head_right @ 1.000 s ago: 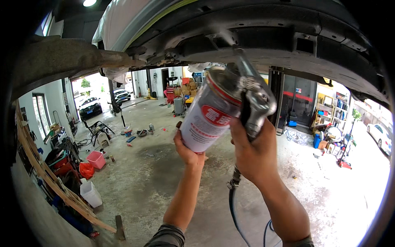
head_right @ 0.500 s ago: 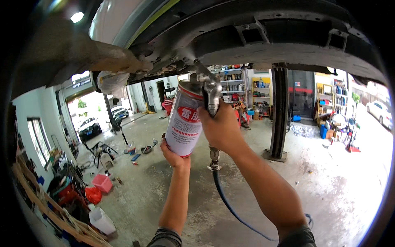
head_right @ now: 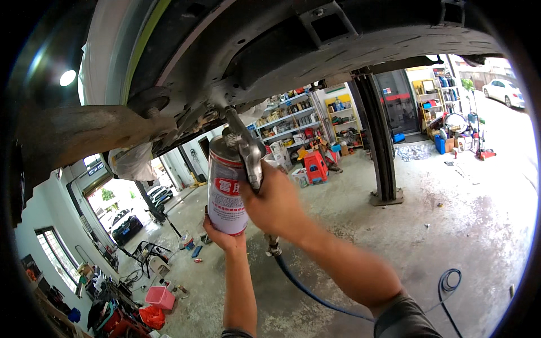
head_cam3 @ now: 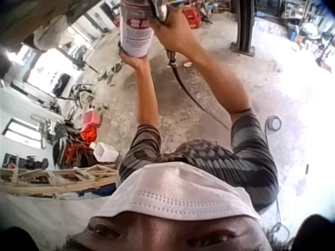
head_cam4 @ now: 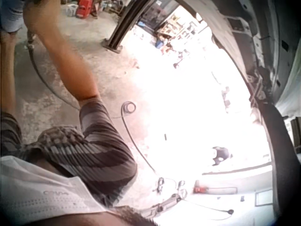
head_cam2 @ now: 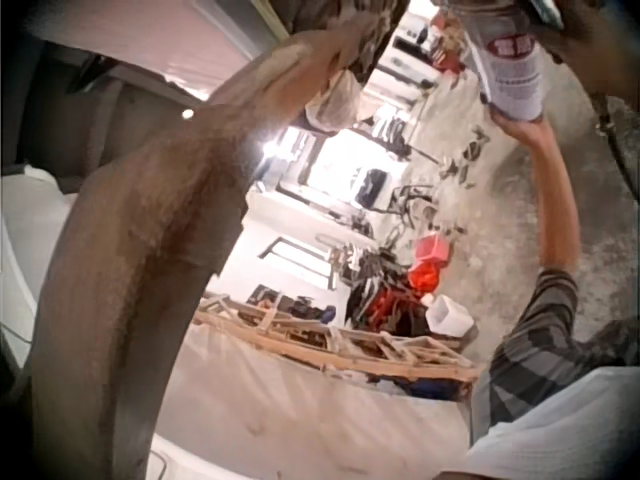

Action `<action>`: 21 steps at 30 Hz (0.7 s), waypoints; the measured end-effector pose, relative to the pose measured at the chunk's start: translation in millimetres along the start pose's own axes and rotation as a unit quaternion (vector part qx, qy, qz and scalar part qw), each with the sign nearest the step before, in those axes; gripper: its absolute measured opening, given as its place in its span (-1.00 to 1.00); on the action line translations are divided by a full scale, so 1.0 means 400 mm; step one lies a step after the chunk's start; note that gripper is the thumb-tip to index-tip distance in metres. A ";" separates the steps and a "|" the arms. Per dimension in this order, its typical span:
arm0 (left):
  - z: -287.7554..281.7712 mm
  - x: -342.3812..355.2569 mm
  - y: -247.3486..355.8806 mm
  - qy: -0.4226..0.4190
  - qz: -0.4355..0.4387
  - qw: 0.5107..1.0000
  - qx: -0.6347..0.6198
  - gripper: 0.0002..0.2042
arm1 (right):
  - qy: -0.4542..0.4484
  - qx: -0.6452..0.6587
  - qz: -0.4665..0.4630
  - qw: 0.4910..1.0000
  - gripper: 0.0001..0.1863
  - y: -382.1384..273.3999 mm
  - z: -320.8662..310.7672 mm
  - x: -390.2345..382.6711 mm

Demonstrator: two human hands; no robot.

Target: The person applies undercoating to the underside of a car using a spray gun attached to a pressurized canister.

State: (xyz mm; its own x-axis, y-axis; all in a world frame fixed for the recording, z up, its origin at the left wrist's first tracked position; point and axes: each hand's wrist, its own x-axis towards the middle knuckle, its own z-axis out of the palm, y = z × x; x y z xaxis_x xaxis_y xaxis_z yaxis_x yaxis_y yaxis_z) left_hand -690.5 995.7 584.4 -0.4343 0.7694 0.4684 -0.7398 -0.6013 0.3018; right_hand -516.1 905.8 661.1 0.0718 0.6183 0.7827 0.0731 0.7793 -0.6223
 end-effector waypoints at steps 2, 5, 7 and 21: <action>-0.016 0.041 0.009 -0.027 -0.004 1.000 0.003 -0.56 | 0.015 0.006 -0.032 0.999 -0.69 -0.010 0.017 -0.008; -0.040 0.070 0.011 -0.036 0.005 0.999 0.014 -0.53 | 0.040 -0.038 -0.101 0.993 -0.87 0.033 0.055 0.024; -0.076 0.080 0.003 -0.028 0.019 0.999 0.006 -0.53 | -0.004 0.007 -0.088 0.996 -0.87 0.040 0.042 0.045; -0.321 0.125 -0.032 -0.002 -0.032 0.996 -0.080 -0.55 | -0.071 0.039 -0.039 0.996 -0.84 0.166 0.234 -0.098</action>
State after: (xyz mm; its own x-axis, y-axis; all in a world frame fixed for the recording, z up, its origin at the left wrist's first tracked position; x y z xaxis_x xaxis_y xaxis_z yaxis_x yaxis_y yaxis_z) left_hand -768.8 1069.5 497.1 -0.3817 0.8044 0.4551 -0.8391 -0.5081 0.1944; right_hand -607.2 943.1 590.1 -0.0731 0.5588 0.8261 -0.0045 0.8281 -0.5606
